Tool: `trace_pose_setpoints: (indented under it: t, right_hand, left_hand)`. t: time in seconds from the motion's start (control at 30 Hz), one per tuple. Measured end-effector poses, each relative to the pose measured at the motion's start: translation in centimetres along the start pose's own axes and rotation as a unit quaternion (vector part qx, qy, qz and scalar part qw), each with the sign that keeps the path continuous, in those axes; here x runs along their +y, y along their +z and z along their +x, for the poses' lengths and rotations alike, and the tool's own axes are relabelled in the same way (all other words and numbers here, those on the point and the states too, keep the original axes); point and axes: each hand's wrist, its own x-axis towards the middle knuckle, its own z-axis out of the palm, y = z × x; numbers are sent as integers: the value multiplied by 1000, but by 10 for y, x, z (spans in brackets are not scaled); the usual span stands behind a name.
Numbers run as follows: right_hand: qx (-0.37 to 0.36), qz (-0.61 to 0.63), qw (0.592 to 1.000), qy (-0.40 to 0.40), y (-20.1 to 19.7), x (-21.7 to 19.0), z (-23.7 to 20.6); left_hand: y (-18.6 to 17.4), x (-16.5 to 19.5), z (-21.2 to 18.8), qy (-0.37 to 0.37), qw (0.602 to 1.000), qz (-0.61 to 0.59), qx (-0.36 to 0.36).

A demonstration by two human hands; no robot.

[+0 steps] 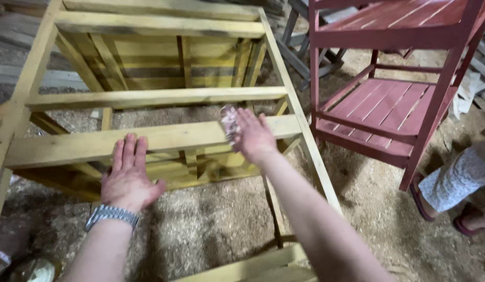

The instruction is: The person wipes the rails and frame of an unfinished wooden chair with a small cloth pad, running the pad back and forth along each rail while steadying the frame with the other hand. They work over the rails one at a time and reposition the chair slightly between passes.

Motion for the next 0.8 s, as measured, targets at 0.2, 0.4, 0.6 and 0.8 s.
trace_pose_setpoints:
  t: [0.2,0.4,0.6,0.8]
  right_hand:
    - [135,440,888,-8,18,21,-10]
    - [56,887,451,87,31,-28,-62]
    - [37,926,376,3,42,-76,-57]
    - [37,827,551,108,62,-67,-42]
  left_hand:
    - [1,0,6,1,1000,6,-13]
    - [14,14,15,72,953,-290,54]
    - [55,71,10,103,597,-791,-81]
    - [25,11,16,-80,656,-720,212]
